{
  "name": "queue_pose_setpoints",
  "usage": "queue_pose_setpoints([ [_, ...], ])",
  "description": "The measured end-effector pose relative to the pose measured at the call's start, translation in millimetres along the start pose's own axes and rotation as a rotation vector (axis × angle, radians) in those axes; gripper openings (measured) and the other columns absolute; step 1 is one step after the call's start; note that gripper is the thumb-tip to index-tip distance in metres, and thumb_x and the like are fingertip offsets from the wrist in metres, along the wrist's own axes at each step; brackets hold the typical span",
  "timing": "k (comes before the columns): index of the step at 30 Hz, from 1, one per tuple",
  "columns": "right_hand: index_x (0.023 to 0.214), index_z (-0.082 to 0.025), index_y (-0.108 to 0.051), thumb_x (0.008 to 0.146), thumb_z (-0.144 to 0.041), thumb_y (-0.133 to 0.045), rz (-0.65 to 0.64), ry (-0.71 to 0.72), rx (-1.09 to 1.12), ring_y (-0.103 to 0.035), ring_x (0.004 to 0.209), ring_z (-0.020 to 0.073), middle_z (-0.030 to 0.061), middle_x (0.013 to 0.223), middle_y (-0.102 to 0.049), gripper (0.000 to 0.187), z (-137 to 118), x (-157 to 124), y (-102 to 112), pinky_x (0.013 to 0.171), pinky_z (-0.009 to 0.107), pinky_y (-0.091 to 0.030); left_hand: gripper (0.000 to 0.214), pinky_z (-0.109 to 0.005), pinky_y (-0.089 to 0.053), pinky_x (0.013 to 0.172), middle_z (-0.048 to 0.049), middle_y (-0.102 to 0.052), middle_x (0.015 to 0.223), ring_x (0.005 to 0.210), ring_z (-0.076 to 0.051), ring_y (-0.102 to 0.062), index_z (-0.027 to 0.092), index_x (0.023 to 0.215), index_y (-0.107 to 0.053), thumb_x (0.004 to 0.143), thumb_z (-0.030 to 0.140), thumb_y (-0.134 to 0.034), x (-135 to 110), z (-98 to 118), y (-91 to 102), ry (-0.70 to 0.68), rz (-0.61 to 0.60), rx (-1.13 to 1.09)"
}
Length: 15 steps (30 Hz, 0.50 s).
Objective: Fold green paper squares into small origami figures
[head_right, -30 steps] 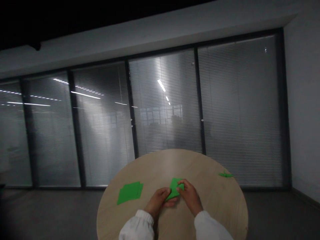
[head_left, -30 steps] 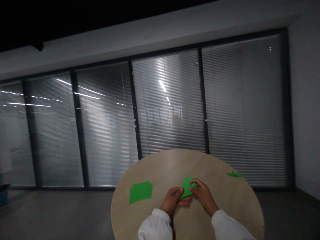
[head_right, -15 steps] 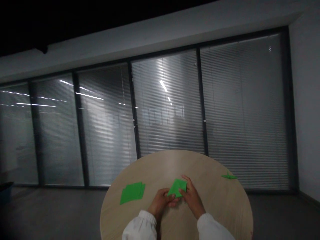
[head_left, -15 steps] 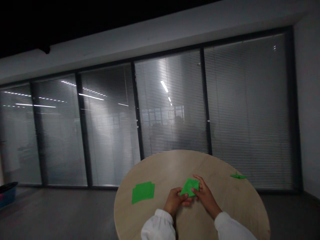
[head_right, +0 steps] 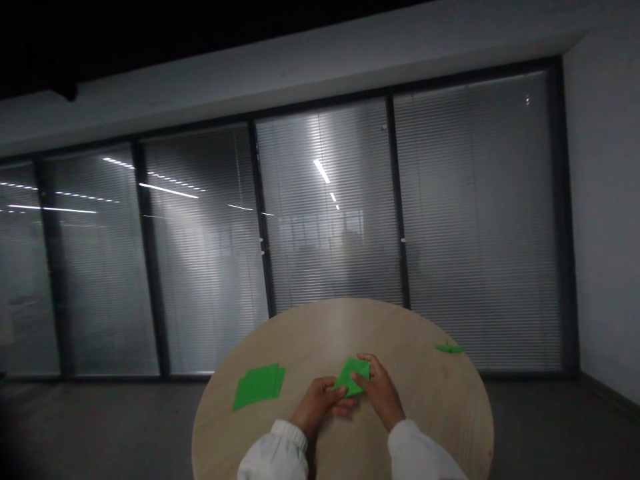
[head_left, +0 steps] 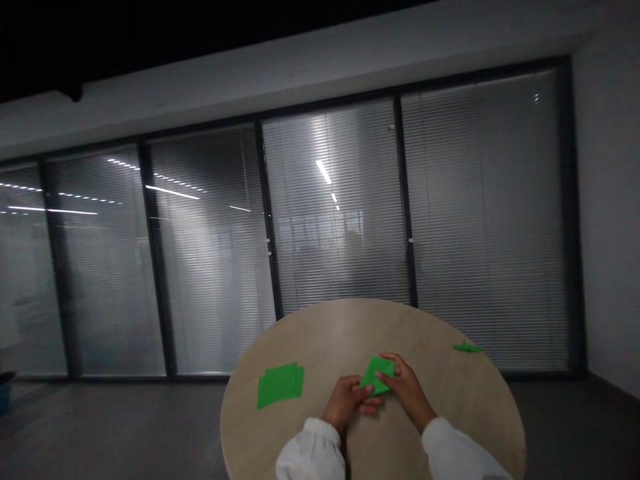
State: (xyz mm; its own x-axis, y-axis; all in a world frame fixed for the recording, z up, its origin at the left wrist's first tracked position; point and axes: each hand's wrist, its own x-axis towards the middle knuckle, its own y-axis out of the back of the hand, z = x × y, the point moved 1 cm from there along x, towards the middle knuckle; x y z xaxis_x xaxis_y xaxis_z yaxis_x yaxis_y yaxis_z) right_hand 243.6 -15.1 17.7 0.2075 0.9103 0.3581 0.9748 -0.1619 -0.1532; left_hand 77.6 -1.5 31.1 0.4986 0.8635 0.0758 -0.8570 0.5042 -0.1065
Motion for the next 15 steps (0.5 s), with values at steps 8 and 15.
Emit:
queue_pose_setpoints([
  [8,0.115,-0.02,-0.049,0.058,-0.04,-0.082,-0.064,-0.011,0.097,-0.07,0.082,0.0256,0.0068,0.089,-0.075,0.069,-10.4,-6.3,-7.9,0.075,0.036,-0.053,0.056,-0.03,-0.055,0.055,-0.016,-0.075,0.079,0.066,-0.025,-0.072,0.007,0.083,-0.072,0.054,0.054,-0.082,-0.4,4.8,1.8,0.003,0.094,0.0],
  [15,0.119,-0.019,-0.049,0.057,-0.043,-0.082,-0.075,-0.034,0.074,-0.07,0.075,0.0249,0.0057,0.084,-0.075,0.074,-8.7,-5.6,-7.0,0.069,0.034,-0.054,0.059,-0.03,-0.055,0.055,-0.0165,-0.075,0.076,0.067,-0.026,-0.072,0.006,0.081,-0.072,0.051,0.057,-0.082,3.1,3.9,3.6,0.013,0.103,0.031],
])
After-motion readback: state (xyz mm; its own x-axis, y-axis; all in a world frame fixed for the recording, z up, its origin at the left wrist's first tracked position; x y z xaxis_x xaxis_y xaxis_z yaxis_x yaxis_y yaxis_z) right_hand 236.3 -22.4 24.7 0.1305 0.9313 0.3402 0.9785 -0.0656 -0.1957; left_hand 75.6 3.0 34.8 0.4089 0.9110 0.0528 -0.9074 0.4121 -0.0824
